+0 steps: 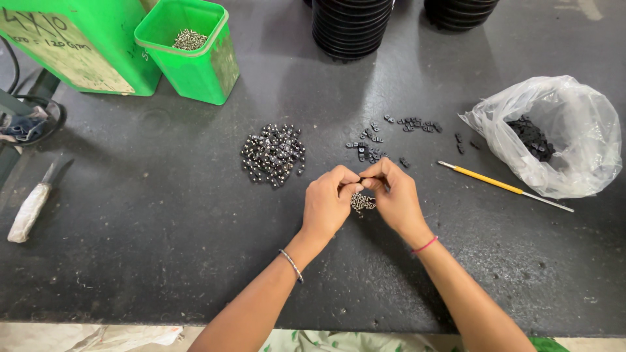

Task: The person repeatedly picks small black plastic parts and metal pins from piles on a table, inserts the pins into the parts, and places the assembled units back on the table. The person works by hand without using tools.

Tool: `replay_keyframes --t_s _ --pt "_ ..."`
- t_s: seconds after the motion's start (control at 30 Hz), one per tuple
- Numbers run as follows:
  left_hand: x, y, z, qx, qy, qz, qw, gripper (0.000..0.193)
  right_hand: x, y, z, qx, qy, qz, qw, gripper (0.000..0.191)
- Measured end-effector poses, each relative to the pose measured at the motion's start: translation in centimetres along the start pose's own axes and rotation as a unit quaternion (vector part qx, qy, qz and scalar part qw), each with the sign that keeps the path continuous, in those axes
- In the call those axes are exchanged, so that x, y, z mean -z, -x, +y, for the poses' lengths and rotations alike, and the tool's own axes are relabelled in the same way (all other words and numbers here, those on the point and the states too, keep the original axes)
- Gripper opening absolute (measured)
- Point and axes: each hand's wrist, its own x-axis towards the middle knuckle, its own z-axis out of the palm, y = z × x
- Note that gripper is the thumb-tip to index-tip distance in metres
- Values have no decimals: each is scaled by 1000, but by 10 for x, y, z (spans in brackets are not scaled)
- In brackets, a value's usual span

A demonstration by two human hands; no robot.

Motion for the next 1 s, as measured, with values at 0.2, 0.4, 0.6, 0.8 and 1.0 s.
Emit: replay_keyframes --t_s 0.2,0.4,0.6,0.8,1.0 --pt "-2 4 1 -75 -73 46 993 13 -3 0 -3 -8 -14 6 1000 9" --pt "-2 -1 1 47 57 26 997 9 7 -9 -3 -72 -180 -69 979 6" --pt "-3 0 2 22 39 26 999 9 4 -3 1 -56 -131 -27 989 7" --pt "-4 1 5 -7 13 35 999 10 1 -2 9 -28 -134 -3 991 10" --pt "-3 0 5 21 53 4 998 10 0 -3 18 -39 -155 -8 987 10"
